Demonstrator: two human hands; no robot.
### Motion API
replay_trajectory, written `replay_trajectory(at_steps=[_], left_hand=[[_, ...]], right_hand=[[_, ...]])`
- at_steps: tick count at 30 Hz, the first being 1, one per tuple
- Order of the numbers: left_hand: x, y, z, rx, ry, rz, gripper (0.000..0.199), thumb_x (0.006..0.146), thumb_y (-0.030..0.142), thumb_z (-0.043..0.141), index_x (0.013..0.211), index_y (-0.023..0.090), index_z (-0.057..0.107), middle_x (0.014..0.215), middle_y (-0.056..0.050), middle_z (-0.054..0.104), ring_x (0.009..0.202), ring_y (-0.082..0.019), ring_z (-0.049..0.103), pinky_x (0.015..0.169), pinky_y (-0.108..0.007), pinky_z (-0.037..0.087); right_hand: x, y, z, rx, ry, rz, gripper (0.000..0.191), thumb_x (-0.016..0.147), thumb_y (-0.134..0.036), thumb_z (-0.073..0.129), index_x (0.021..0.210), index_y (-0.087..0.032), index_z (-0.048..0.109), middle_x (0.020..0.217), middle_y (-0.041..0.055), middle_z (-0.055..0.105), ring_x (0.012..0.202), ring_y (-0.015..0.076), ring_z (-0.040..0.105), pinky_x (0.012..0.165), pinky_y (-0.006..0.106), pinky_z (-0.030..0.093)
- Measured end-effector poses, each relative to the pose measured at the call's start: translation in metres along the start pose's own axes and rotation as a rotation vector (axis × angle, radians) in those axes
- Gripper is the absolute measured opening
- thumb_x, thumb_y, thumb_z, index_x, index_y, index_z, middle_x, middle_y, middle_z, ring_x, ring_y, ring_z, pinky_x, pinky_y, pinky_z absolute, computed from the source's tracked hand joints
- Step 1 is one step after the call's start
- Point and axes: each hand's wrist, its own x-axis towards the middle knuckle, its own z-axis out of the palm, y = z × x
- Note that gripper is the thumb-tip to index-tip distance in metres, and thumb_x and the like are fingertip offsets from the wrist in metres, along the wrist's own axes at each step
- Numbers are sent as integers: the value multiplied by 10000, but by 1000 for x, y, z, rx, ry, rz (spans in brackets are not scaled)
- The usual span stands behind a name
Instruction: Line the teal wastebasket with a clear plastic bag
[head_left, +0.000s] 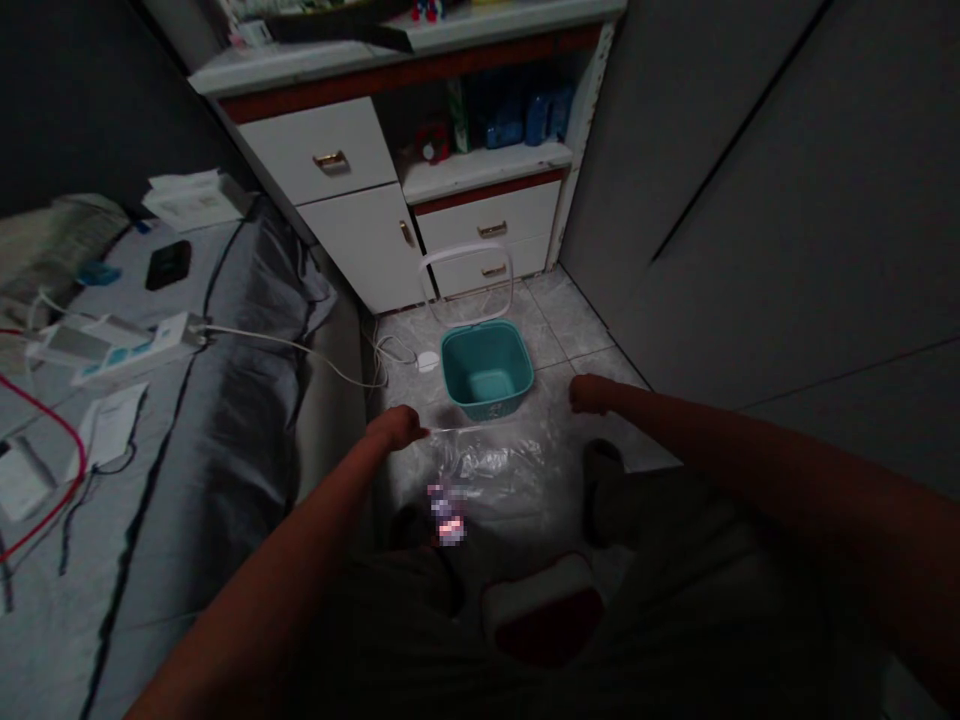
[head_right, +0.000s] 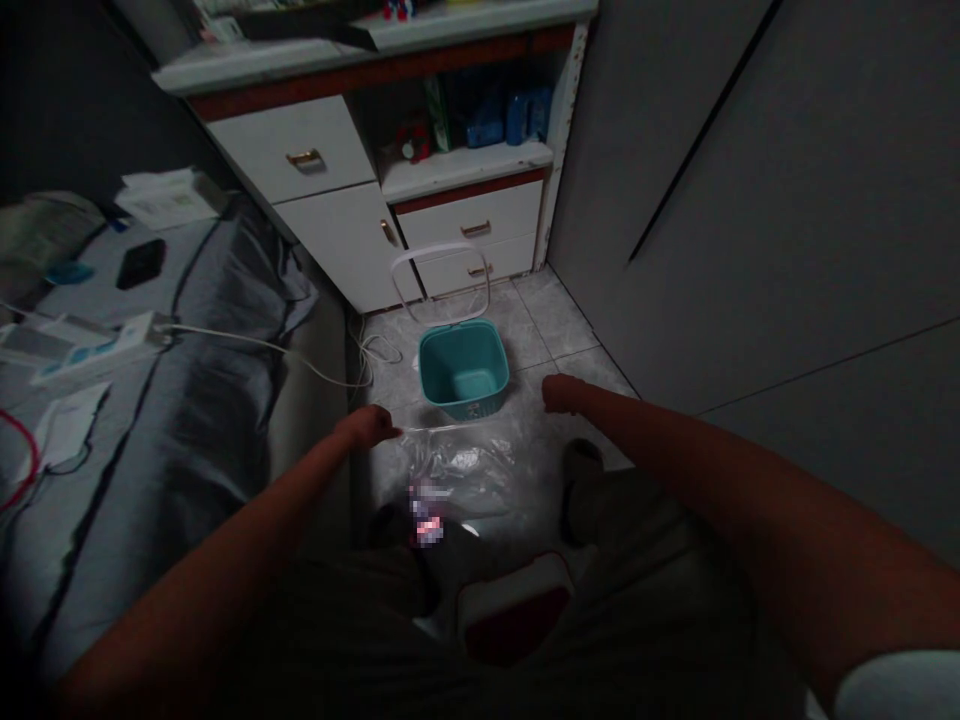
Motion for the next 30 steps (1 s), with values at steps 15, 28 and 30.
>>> replay_trajectory(at_steps=[15, 28, 30], left_hand=[[64, 3, 35, -558, 358, -167, 157, 817, 258, 792, 941, 185, 731, 1171, -140, 784, 1095, -258, 719, 853, -284, 508], [-41, 66, -63, -1443, 570, -49, 451, 673, 427, 770, 1055, 217, 656, 946, -24, 691, 827, -163, 672, 711, -265, 499], [-53, 66, -65, -1487, 553, -52, 477, 627, 446, 800, 1016, 215, 650, 911, -17, 686, 798, -159, 671, 698, -264, 494]], right_hand=[[48, -4, 5, 32, 340, 128, 364, 981, -332, 629, 1294, -226, 782, 1363, 159, 707, 1278, 321, 653, 1012, 409, 532], [89, -92, -129, 799, 548, 49, 663, 924, -195, 635, 1559, -234, 448, 1071, 78, 692, 811, 165, 625, 733, 276, 544], [98, -107, -142, 1003, 449, -16, 704, 927, -126, 594, 1580, -285, 383, 961, 16, 673, 641, 111, 533, 629, 235, 511]])
